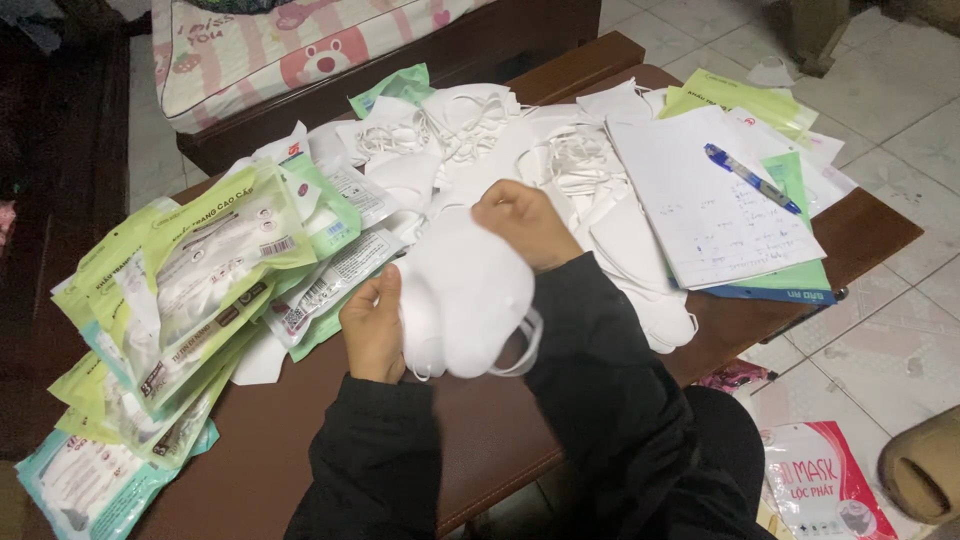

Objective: Counting and packaging face masks into plastic bags

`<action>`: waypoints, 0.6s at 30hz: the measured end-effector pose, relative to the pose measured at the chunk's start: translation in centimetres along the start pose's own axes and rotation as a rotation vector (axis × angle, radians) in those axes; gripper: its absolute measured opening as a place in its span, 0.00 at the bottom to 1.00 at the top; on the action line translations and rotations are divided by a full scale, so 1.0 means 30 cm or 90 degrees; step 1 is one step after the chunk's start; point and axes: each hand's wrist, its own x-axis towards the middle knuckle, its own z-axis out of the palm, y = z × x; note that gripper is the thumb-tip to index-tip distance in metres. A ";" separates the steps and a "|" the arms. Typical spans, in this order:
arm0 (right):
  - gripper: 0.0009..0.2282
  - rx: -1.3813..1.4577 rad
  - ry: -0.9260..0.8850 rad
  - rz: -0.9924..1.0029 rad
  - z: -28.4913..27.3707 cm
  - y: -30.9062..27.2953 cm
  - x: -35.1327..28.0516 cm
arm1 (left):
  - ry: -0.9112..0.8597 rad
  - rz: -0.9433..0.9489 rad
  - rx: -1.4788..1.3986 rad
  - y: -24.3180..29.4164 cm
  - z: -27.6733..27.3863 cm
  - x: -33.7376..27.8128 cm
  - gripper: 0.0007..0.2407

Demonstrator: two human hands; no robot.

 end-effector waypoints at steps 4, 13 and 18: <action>0.07 -0.174 -0.011 -0.028 0.009 0.128 0.039 | 0.009 -0.006 0.017 0.114 0.040 -0.074 0.15; 0.10 -0.258 -0.039 -0.062 0.063 0.147 0.018 | -0.052 0.056 0.013 0.131 0.058 -0.107 0.12; 0.18 -0.152 -0.093 -0.004 0.046 0.168 0.034 | -0.089 0.283 0.057 0.118 0.039 -0.111 0.26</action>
